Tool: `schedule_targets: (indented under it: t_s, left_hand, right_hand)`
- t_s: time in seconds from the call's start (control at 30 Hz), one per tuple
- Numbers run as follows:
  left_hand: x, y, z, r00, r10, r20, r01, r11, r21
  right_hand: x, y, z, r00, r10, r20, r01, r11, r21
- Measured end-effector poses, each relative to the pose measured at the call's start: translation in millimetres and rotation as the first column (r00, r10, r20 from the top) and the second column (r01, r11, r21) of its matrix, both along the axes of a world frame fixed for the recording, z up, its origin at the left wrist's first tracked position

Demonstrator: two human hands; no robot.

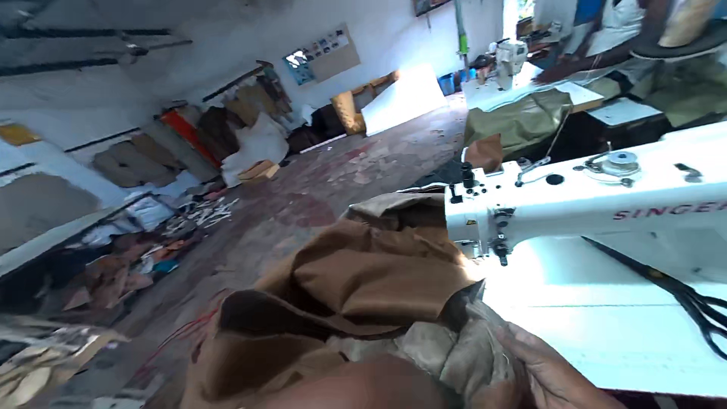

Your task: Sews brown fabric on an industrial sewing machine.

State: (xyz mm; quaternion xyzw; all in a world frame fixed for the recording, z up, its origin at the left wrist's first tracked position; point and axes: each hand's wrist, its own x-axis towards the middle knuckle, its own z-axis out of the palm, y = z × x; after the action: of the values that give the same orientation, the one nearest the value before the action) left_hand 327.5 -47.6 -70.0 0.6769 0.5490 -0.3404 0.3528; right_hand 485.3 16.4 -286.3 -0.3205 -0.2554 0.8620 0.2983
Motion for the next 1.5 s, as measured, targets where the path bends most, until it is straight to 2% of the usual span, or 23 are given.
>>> schedule_targets:
  t_s: [0.03, 0.1, 0.17, 0.23, 0.3, 0.33, 0.47, 0.53, 0.6, 0.67, 0.73, 0.8, 0.83, 0.9, 0.97, 1.03, 1.07, 1.13, 1.17, 1.2, 1.3, 1.33, 1.5]
  left_hand:
    - [-2.8, 20.8, -3.1, 1.000, -0.005, 0.021, 0.004, 0.998, 0.061]
    - [-23.5, 54.1, -32.8, 0.969, -0.062, 0.240, -0.010, 0.958, 0.288]
    - [-30.6, 71.1, -68.2, 0.916, -0.102, 0.388, -0.062, 0.920, 0.388]
    - [-27.4, 72.3, -100.7, 0.944, -0.094, 0.317, -0.059, 0.895, 0.442]
    - [-23.2, 66.4, -120.3, 0.987, -0.032, 0.158, -0.046, 0.886, 0.462]
    - [-24.0, 63.6, -125.1, 0.990, -0.003, 0.142, -0.064, 0.886, 0.459]
    - [-34.6, 52.1, -140.9, 0.956, 0.071, 0.283, -0.197, 0.874, 0.445]
    - [-34.8, 50.4, -149.2, 0.942, 0.108, 0.317, -0.244, 0.868, 0.432]
    - [-33.0, 51.1, -150.2, 0.936, 0.138, 0.322, -0.271, 0.869, 0.414]
    - [-32.4, 52.4, -148.9, 0.936, 0.152, 0.318, -0.276, 0.877, 0.393]
    - [-33.3, 53.0, -148.5, 0.935, 0.140, 0.327, -0.271, 0.875, 0.402]
    - [-35.9, 53.1, -148.5, 0.930, 0.120, 0.348, -0.265, 0.875, 0.405]
    - [-37.9, 52.6, -149.5, 0.924, 0.104, 0.369, -0.264, 0.870, 0.417]
    - [-41.4, 51.2, -151.3, 0.910, 0.073, 0.409, -0.267, 0.858, 0.440]
    - [-41.5, 47.7, -150.2, 0.905, 0.011, 0.426, -0.245, 0.832, 0.499]
    - [-39.5, 40.7, -151.1, 0.913, -0.158, 0.376, -0.176, 0.680, 0.711]
    - [-37.0, 38.0, -152.1, 0.929, -0.228, 0.290, -0.129, 0.537, 0.834]
    - [-33.0, 41.3, -152.2, 0.975, -0.215, 0.055, -0.003, 0.235, 0.972]
    - [-33.4, 46.1, -149.9, 0.989, -0.148, -0.014, 0.041, 0.181, 0.983]
    - [-34.6, 50.7, -146.3, 0.997, -0.063, -0.043, 0.057, 0.229, 0.972]
    - [-40.1, 72.8, -131.5, 0.977, 0.188, -0.104, -0.056, 0.688, 0.724]
    - [-42.4, 81.1, -130.6, 0.970, 0.210, -0.124, -0.080, 0.754, 0.652]
    - [-34.3, 97.6, -122.3, 0.968, 0.211, -0.133, -0.078, 0.764, 0.640]
  right_hand:
    - [1.3, 0.6, -4.1, 1.000, -0.018, -0.002, 0.018, 1.000, -0.019]
    - [1.2, 1.6, -4.5, 1.000, -0.030, -0.005, 0.030, 0.999, -0.044]
    - [2.2, 3.5, -0.4, 1.000, -0.022, -0.009, 0.022, 0.998, -0.064]
    - [5.7, 6.6, 3.4, 1.000, -0.018, -0.020, 0.017, 0.998, -0.063]
    - [9.2, 8.0, 7.5, 1.000, -0.016, -0.003, 0.016, 0.997, -0.069]
    - [10.6, 8.5, 8.2, 1.000, -0.002, 0.004, 0.002, 0.998, -0.065]
    - [14.4, 16.0, -2.9, 0.979, 0.177, 0.101, -0.186, 0.979, 0.084]
    - [18.8, 28.2, -9.6, 0.931, 0.298, 0.210, -0.343, 0.912, 0.224]
    - [21.7, 45.8, -13.4, 0.876, 0.296, 0.381, -0.432, 0.833, 0.345]
    - [19.3, 62.8, -16.7, 0.802, 0.112, 0.586, -0.484, 0.696, 0.530]
    - [14.1, 76.7, -18.6, 0.748, -0.094, 0.657, -0.575, 0.403, 0.712]
    - [6.1, 88.1, -22.1, 0.760, -0.171, 0.627, -0.630, 0.044, 0.775]
    - [1.3, 92.2, -24.4, 0.771, -0.178, 0.611, -0.631, -0.097, 0.769]
    - [-9.1, 98.3, -33.0, 0.817, -0.243, 0.524, -0.577, -0.305, 0.758]
    - [-20.1, 103.1, -41.5, 0.847, -0.351, 0.399, -0.525, -0.438, 0.730]
    - [-31.9, 106.2, -47.1, 0.854, -0.459, 0.244, -0.482, -0.523, 0.703]
    - [-36.8, 106.6, -50.0, 0.849, -0.503, 0.163, -0.460, -0.551, 0.697]
    - [-40.7, 105.5, -53.2, 0.832, -0.552, 0.056, -0.431, -0.579, 0.692]
    - [-40.6, 104.7, -53.9, 0.824, -0.566, 0.020, -0.419, -0.586, 0.694]
    - [-39.9, 103.6, -54.9, 0.820, -0.572, 0.010, -0.412, -0.580, 0.703]
    - [-39.4, 100.3, -60.4, 0.818, -0.575, 0.030, -0.393, -0.520, 0.759]
    - [-38.7, 100.0, -61.6, 0.818, -0.574, 0.039, -0.388, -0.500, 0.774]
    - [-12.1, 101.3, -55.5, 0.838, -0.489, 0.242, -0.464, -0.405, 0.788]
